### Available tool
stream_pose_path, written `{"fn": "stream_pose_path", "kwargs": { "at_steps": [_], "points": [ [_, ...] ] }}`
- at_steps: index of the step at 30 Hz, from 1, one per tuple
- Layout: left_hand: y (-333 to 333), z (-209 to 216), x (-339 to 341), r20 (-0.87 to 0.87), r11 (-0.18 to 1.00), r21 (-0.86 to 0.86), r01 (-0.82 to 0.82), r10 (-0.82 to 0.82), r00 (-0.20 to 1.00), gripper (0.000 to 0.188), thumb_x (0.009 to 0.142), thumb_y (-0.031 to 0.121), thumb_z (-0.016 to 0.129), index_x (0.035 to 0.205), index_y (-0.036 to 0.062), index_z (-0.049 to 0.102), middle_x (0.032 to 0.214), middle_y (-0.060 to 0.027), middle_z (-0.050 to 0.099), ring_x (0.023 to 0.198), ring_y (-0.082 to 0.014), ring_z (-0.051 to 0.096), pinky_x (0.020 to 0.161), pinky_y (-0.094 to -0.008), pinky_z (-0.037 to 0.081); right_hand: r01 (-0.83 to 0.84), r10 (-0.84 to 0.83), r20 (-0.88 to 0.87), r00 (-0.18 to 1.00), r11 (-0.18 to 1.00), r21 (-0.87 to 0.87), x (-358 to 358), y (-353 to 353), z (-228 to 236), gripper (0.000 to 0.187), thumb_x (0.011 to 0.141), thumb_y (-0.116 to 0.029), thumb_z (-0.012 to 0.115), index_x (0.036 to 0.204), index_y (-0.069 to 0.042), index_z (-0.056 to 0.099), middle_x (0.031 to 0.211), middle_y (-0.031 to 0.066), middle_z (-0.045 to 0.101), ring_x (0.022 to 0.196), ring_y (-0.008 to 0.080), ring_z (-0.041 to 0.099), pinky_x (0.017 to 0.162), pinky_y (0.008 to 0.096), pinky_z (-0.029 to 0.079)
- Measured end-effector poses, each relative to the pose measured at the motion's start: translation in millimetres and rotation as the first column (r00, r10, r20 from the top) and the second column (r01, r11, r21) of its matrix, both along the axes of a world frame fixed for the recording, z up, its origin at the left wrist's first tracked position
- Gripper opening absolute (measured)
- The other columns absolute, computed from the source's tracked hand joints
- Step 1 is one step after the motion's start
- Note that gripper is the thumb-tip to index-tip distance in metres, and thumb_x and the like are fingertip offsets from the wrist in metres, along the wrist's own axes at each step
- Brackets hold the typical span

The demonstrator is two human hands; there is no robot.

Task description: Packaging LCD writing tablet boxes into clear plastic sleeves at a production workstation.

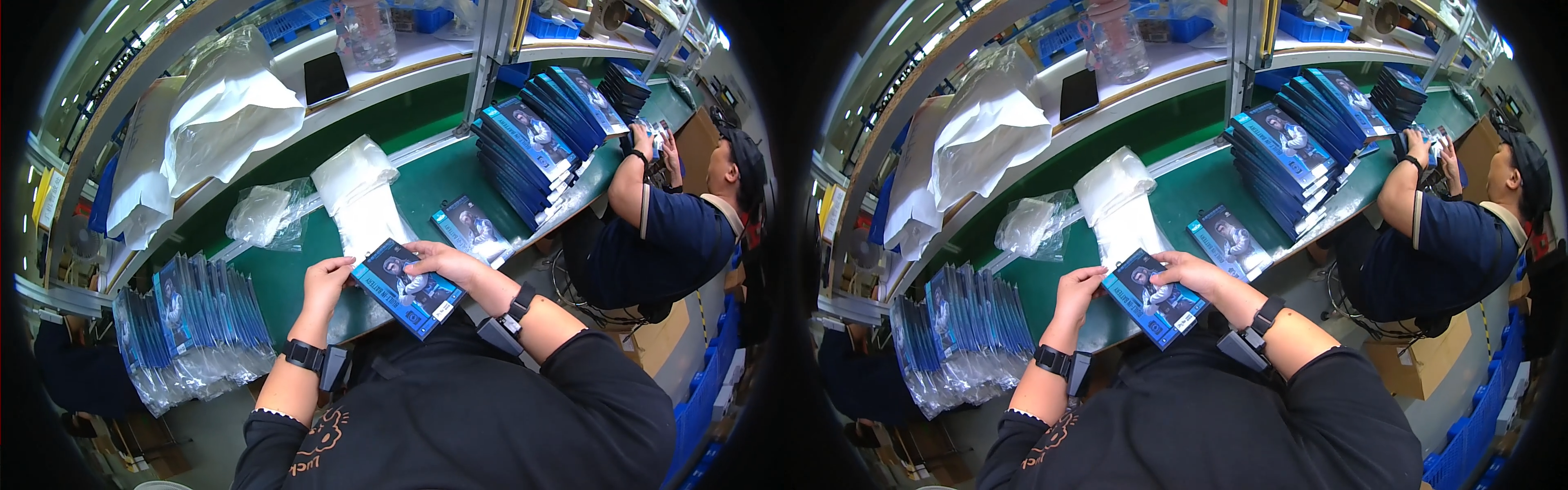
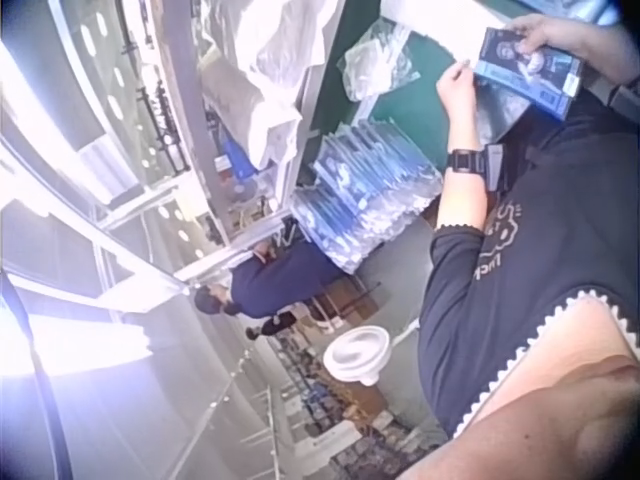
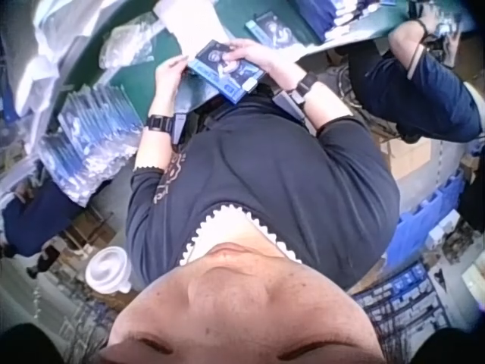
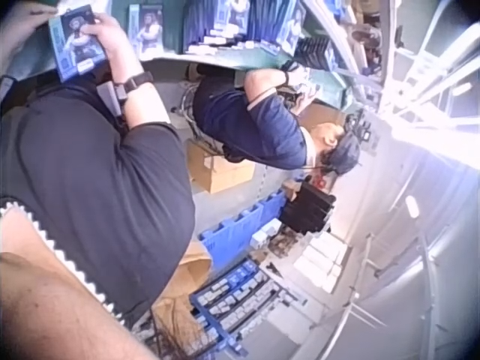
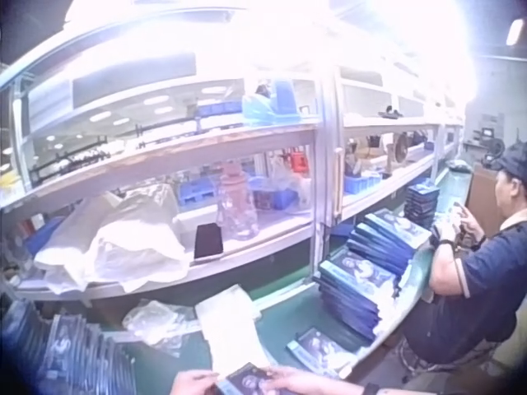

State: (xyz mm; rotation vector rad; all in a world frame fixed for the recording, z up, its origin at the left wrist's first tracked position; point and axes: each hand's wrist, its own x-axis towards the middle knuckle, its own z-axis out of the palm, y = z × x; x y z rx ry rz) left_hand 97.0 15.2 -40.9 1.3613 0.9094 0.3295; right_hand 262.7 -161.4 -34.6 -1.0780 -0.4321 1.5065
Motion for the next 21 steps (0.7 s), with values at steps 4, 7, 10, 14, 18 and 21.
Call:
{"fn": "stream_pose_path", "kwargs": {
  "at_steps": [4, 7, 10, 14, 18, 21],
  "points": [
    [0, 11, 6, -0.114, 0.977, 0.154, 0.147, -0.130, 0.985, 0.021, 0.078, -0.002, 0.056, 0.097, -0.0065, 0.064, 0.078, -0.0070, 0.064, 0.063, -0.0132, 0.060, 0.058, -0.0239, 0.051, 0.112, -0.112, 0.002, 0.994, 0.994, 0.010, -8, 3, 6, 0.057, 0.083, 0.000, 0.053, 0.133, 0.008, 0.029, 0.120, 0.0198, 0.051, 0.103, 0.0209, 0.056, 0.086, 0.0303, 0.047],
    [2, 9, 4, -0.136, 0.933, 0.308, 0.184, -0.148, 0.980, 0.025, 0.075, -0.005, 0.054, 0.097, -0.0039, 0.065, 0.074, -0.0061, 0.062, 0.063, -0.0123, 0.059, 0.059, -0.0252, 0.050, 0.178, -0.182, 0.122, 0.976, 0.983, 0.043, -17, 5, 3, 0.060, 0.083, 0.000, 0.052, 0.136, 0.006, 0.025, 0.125, 0.0205, 0.047, 0.110, 0.0215, 0.052, 0.090, 0.0300, 0.043],
    [-18, 33, 8, -0.178, 0.637, 0.737, 0.226, -0.141, 0.974, 0.027, 0.073, -0.005, 0.056, 0.097, 0.0011, 0.067, 0.069, -0.0078, 0.060, 0.061, -0.0136, 0.058, 0.058, -0.0274, 0.048, 0.263, -0.265, 0.150, 0.953, 0.964, 0.035, -21, 6, 4, 0.064, 0.083, 0.000, 0.052, 0.139, 0.005, 0.021, 0.127, 0.0200, 0.045, 0.111, 0.0206, 0.050, 0.092, 0.0289, 0.040],
    [-24, 34, 7, -0.144, 0.502, 0.849, 0.164, -0.077, 0.986, 0.029, 0.070, -0.003, 0.056, 0.095, 0.0064, 0.068, 0.066, -0.0123, 0.055, 0.059, -0.0248, 0.056, 0.057, -0.0331, 0.046, 0.198, -0.211, 0.373, 0.903, 0.977, 0.074, -24, 15, -5, 0.066, 0.082, 0.000, 0.053, 0.139, 0.006, 0.020, 0.126, 0.0190, 0.047, 0.106, 0.0187, 0.051, 0.090, 0.0284, 0.041],
    [-27, 25, 0, -0.151, 0.435, 0.877, 0.206, -0.158, 0.976, 0.022, 0.073, -0.001, 0.057, 0.092, 0.0042, 0.066, 0.070, -0.0118, 0.058, 0.061, -0.0251, 0.057, 0.058, -0.0337, 0.046, 0.303, -0.288, 0.209, 0.934, 0.952, -0.039, -24, 17, 5, 0.050, 0.078, 0.002, 0.059, 0.123, 0.010, 0.037, 0.105, 0.0196, 0.057, 0.091, 0.0203, 0.058, 0.077, 0.0311, 0.048],
    [-25, 18, -3, -0.169, 0.673, 0.698, 0.244, -0.175, 0.970, 0.018, 0.076, 0.003, 0.060, 0.094, 0.0005, 0.063, 0.077, -0.0104, 0.061, 0.066, -0.0192, 0.059, 0.061, -0.0316, 0.048, 0.412, -0.405, 0.071, 0.911, 0.901, -0.139, -20, 18, 6, 0.033, 0.076, 0.000, 0.064, 0.103, 0.005, 0.046, 0.091, 0.0172, 0.060, 0.076, 0.0191, 0.061, 0.067, 0.0323, 0.052]
  ]
}}
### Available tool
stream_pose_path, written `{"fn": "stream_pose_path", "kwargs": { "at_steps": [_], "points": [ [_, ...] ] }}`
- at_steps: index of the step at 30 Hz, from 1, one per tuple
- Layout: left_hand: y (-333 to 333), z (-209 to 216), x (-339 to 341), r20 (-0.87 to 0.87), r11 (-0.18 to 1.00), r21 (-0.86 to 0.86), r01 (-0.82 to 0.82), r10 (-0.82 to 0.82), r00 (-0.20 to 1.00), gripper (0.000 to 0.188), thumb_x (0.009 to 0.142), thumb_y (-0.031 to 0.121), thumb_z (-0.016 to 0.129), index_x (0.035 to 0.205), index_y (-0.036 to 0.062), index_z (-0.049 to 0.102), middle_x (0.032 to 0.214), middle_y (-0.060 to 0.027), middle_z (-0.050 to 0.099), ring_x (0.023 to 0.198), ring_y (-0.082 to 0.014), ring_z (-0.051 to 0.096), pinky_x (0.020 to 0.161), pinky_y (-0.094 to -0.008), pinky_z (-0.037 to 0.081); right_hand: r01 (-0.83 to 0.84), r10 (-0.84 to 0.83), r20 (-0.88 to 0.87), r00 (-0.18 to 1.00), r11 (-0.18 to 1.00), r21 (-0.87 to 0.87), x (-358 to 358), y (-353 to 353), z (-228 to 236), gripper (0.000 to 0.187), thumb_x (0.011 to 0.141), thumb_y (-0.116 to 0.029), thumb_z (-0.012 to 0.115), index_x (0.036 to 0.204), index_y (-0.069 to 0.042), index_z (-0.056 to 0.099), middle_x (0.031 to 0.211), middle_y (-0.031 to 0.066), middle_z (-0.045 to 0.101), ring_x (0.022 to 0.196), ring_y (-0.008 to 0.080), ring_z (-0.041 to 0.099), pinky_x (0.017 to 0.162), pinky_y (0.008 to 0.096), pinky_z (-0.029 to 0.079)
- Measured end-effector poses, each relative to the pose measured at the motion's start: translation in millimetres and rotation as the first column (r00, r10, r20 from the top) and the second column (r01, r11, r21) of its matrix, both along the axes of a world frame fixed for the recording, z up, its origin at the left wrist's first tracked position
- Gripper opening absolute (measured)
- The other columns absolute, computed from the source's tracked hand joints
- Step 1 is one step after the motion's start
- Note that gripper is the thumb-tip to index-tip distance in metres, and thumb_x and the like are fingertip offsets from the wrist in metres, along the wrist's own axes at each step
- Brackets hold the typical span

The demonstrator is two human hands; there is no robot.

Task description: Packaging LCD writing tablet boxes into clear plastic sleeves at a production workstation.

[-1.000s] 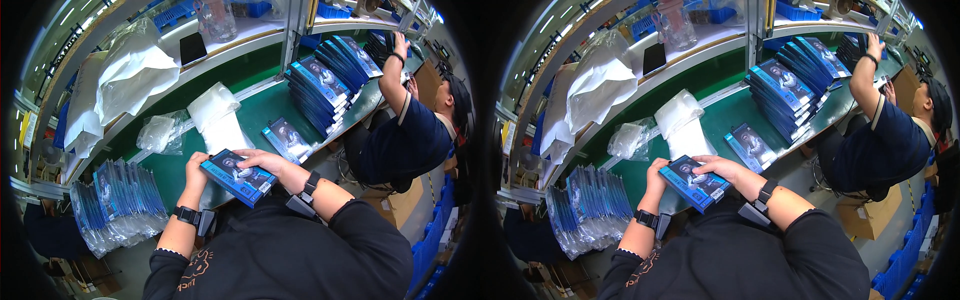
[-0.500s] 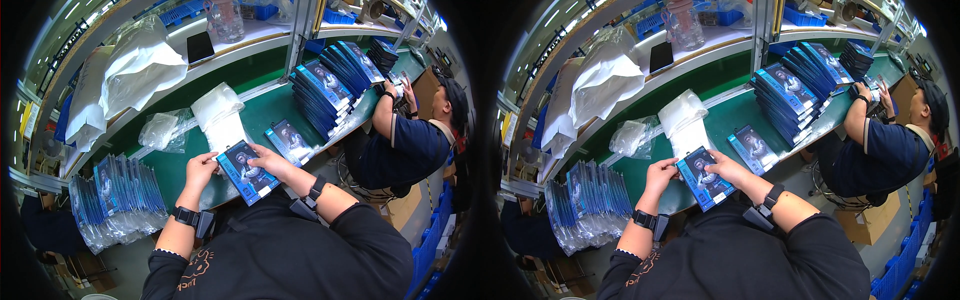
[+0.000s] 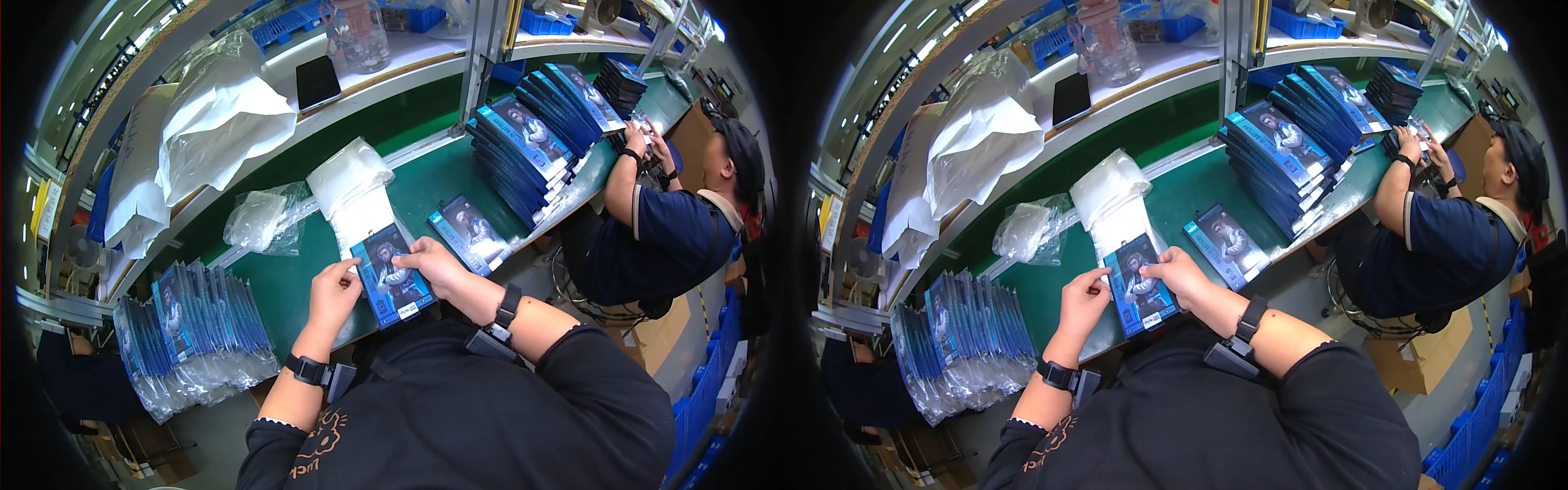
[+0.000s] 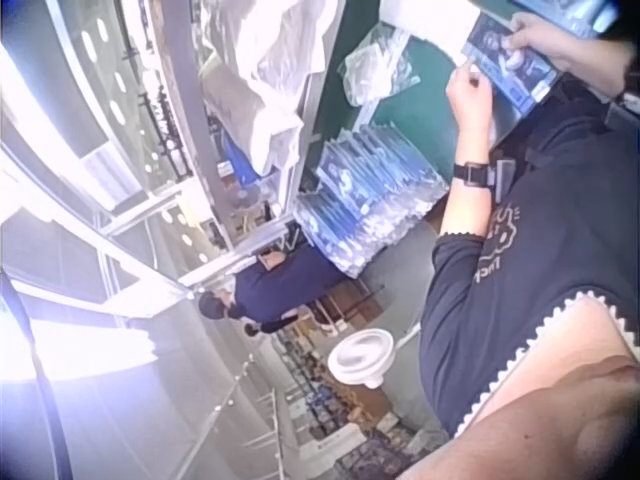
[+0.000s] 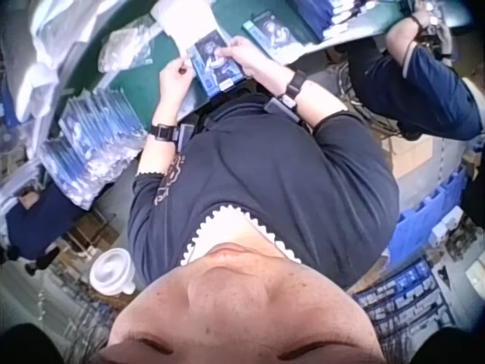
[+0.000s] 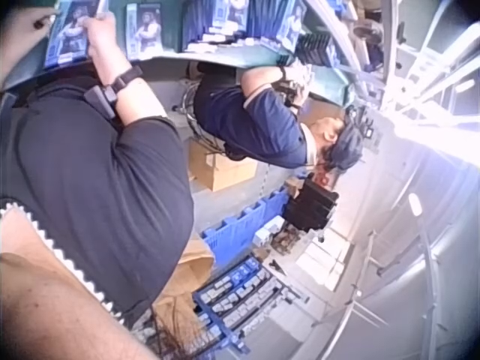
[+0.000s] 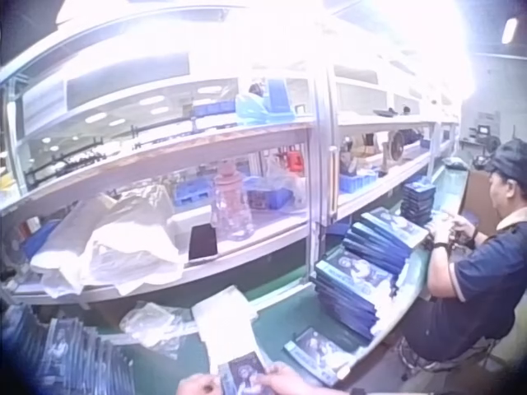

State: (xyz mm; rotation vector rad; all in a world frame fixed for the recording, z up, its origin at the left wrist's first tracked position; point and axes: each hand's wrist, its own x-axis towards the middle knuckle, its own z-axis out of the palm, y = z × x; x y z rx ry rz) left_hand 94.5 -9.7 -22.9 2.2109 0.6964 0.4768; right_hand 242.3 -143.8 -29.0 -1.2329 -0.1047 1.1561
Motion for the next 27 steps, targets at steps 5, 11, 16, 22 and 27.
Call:
{"fn": "stream_pose_path", "kwargs": {
  "at_steps": [5, 11, 16, 22, 27],
  "points": [
    [-1, 11, 14, 0.014, 0.500, -0.842, -0.203, 0.396, 0.918, 0.028, 0.082, 0.013, 0.064, 0.104, -0.0036, 0.057, 0.092, -0.0101, 0.063, 0.079, -0.0148, 0.062, 0.069, -0.0308, 0.052, -0.030, 0.034, -0.020, 0.999, 0.986, 0.164, -6, -5, 10, 0.026, 0.074, -0.013, 0.074, 0.069, -0.006, 0.050, 0.068, 0.0060, 0.059, 0.061, 0.0113, 0.057, 0.054, 0.0249, 0.046],
    [16, -5, 14, 0.147, 0.032, -0.989, 0.145, 0.364, 0.920, 0.025, 0.088, 0.019, 0.053, 0.103, -0.0009, 0.055, 0.097, -0.0137, 0.064, 0.089, -0.0254, 0.063, 0.082, -0.0401, 0.051, -0.410, 0.414, 0.244, 0.877, 0.909, -0.072, -6, -13, 52, 0.050, 0.073, -0.018, 0.076, 0.107, 0.007, 0.050, 0.082, 0.0097, 0.062, 0.062, 0.0115, 0.059, 0.051, 0.0232, 0.046],
    [-7, 35, 11, 0.170, -0.145, -0.962, 0.231, 0.342, 0.924, 0.030, 0.087, 0.018, 0.057, 0.112, 0.0026, 0.051, 0.105, -0.0135, 0.060, 0.093, -0.0249, 0.062, 0.085, -0.0408, 0.050, -0.481, 0.400, 0.584, 0.706, 0.877, -0.018, 1, -18, 68, 0.090, 0.071, -0.014, 0.075, 0.141, -0.005, 0.020, 0.097, 0.0152, 0.058, 0.069, 0.0136, 0.059, 0.057, 0.0233, 0.047],
    [-31, 52, -3, 0.166, -0.116, -0.982, 0.148, -0.165, 0.972, 0.058, 0.091, 0.047, 0.044, 0.116, -0.0052, 0.047, 0.107, -0.0194, 0.057, 0.107, -0.0346, 0.054, 0.093, -0.0493, 0.043, -0.171, -0.257, 0.898, 0.356, 0.927, 0.333, -11, -22, 93, 0.021, 0.076, 0.015, 0.039, 0.083, 0.002, 0.055, 0.080, 0.0099, 0.055, 0.068, 0.0180, 0.055, 0.060, 0.0261, 0.045],
    [-27, 53, -14, 0.268, -0.235, -0.939, 0.250, -0.046, 0.962, 0.066, 0.085, 0.058, 0.048, 0.121, 0.0030, 0.044, 0.106, -0.0128, 0.057, 0.097, -0.0258, 0.058, 0.083, -0.0411, 0.049, -0.671, 0.203, 0.909, 0.363, 0.734, 0.104, -25, -2, 95, 0.014, 0.072, 0.011, 0.045, 0.076, -0.001, 0.053, 0.076, 0.0103, 0.055, 0.072, 0.0229, 0.055, 0.067, 0.0296, 0.043]
  ]
}}
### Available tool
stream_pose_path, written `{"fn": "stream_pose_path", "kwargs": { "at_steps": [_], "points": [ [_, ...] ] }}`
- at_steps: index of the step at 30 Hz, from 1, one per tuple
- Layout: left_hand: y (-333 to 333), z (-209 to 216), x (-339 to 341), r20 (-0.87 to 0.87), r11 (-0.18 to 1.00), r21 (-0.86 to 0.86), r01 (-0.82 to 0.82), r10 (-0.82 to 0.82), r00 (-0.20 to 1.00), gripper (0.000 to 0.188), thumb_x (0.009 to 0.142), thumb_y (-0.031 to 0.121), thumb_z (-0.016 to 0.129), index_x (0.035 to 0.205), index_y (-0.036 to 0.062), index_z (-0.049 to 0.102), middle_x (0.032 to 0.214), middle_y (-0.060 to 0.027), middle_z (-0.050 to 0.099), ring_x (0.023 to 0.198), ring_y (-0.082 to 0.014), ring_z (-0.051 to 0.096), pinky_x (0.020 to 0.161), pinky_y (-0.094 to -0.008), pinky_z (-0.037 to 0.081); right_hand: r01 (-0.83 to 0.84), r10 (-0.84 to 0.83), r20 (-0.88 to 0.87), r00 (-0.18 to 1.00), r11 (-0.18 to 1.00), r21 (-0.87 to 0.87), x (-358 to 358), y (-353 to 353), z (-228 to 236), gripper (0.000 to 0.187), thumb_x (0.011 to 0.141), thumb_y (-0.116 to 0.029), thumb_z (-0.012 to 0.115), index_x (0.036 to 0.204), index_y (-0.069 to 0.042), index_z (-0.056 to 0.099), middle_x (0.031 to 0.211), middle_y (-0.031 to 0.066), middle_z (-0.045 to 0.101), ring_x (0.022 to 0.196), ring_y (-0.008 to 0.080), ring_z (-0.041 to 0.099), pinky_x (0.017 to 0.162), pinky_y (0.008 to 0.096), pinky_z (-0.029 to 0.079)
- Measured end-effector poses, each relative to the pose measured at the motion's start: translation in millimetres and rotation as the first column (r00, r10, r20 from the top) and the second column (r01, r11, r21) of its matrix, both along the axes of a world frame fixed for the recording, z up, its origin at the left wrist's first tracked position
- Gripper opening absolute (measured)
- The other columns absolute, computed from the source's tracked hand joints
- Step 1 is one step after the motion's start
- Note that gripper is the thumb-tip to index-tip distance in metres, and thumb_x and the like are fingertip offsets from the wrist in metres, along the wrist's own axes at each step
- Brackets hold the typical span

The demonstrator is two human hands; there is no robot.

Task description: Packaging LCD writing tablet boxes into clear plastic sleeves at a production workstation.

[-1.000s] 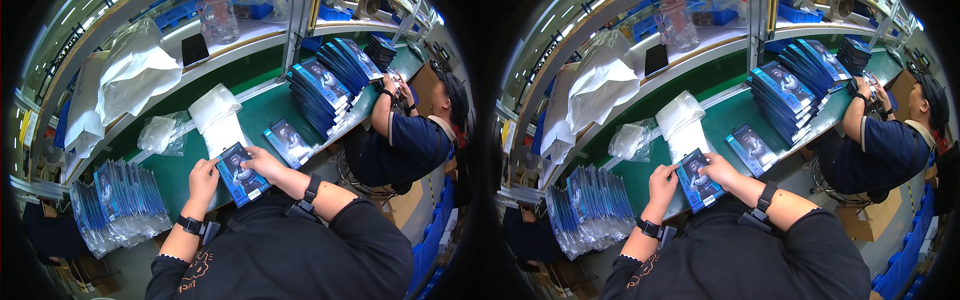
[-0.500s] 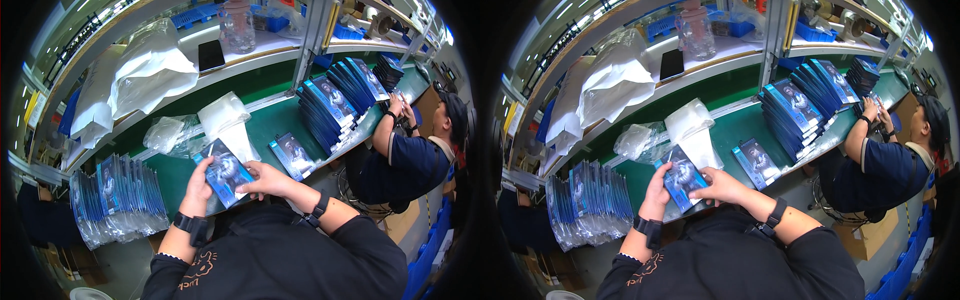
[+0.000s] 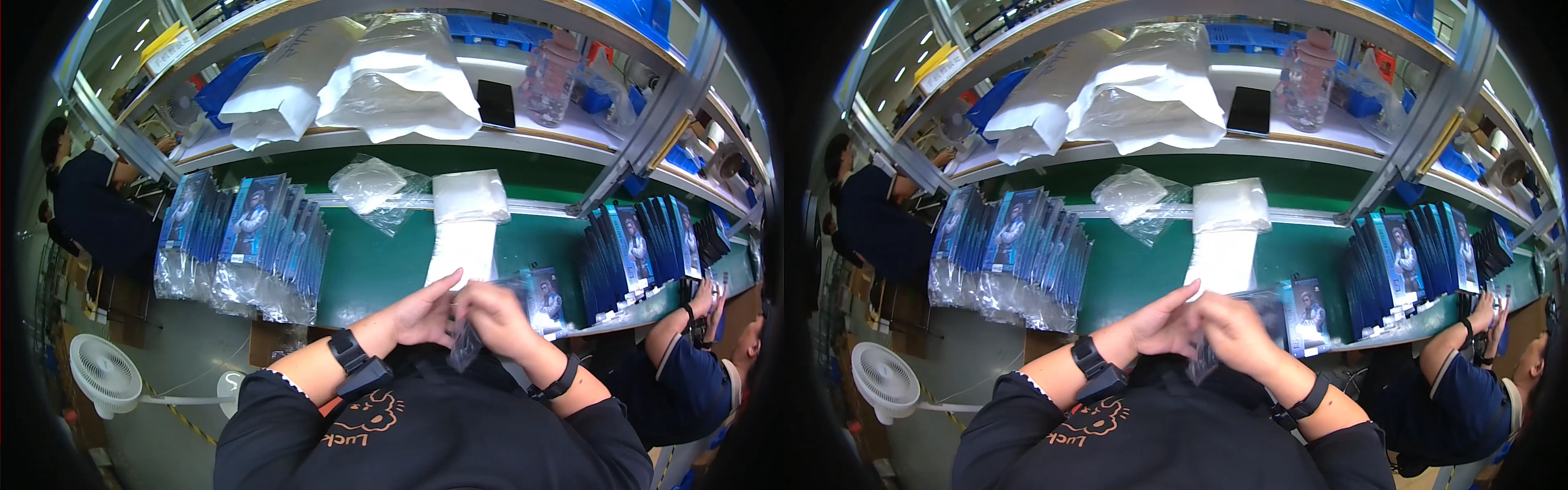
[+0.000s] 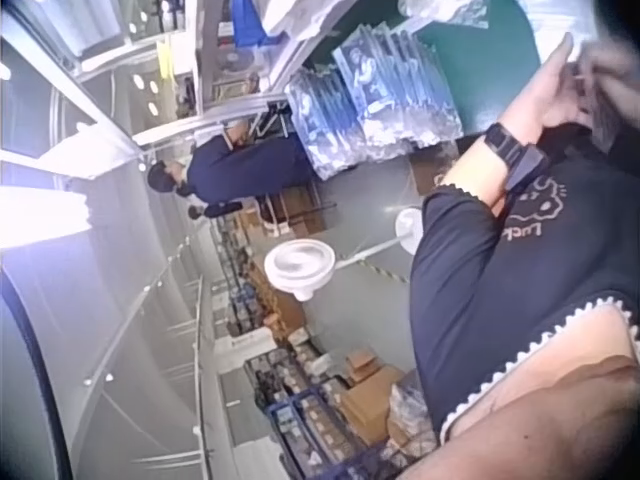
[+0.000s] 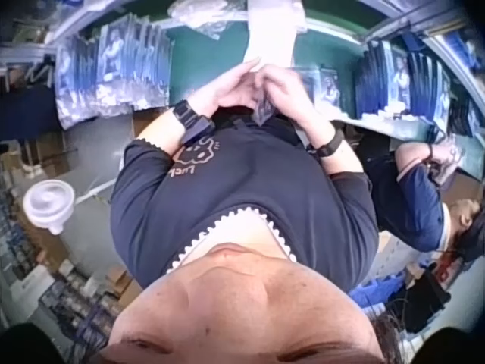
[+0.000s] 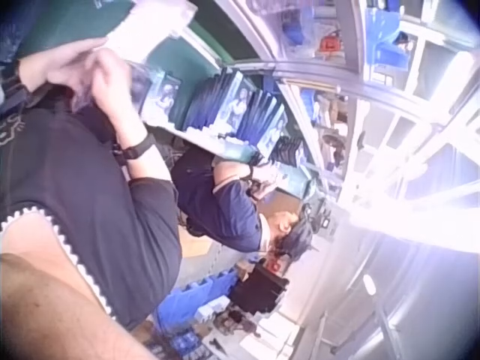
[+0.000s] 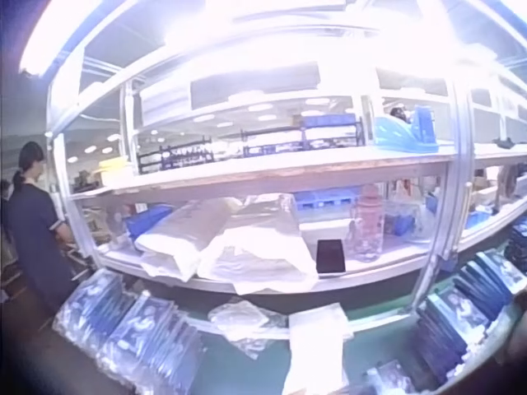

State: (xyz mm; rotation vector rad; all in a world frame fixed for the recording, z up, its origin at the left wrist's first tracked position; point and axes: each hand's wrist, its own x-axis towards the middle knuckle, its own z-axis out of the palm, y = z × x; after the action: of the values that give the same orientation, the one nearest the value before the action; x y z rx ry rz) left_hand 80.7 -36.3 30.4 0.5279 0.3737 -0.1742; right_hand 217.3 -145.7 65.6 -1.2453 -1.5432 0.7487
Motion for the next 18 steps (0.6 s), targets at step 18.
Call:
{"fn": "stream_pose_path", "kwargs": {
  "at_steps": [18],
  "points": [
    [117, 45, -176, 0.252, -0.587, 0.352, 0.729, 0.810, 0.530, 0.052, 0.082, 0.023, 0.058, 0.129, 0.0087, 0.042, 0.135, -0.0178, 0.037, 0.127, -0.0374, 0.030, 0.105, -0.0512, 0.020, -0.603, 0.864, -0.385, 0.325, 0.503, 0.619, 6, -37, 145, 0.019, 0.083, -0.003, 0.061, 0.097, 0.010, 0.061, 0.099, 0.0271, 0.058, 0.080, 0.0253, 0.064, 0.070, 0.0242, 0.053]
  ]
}}
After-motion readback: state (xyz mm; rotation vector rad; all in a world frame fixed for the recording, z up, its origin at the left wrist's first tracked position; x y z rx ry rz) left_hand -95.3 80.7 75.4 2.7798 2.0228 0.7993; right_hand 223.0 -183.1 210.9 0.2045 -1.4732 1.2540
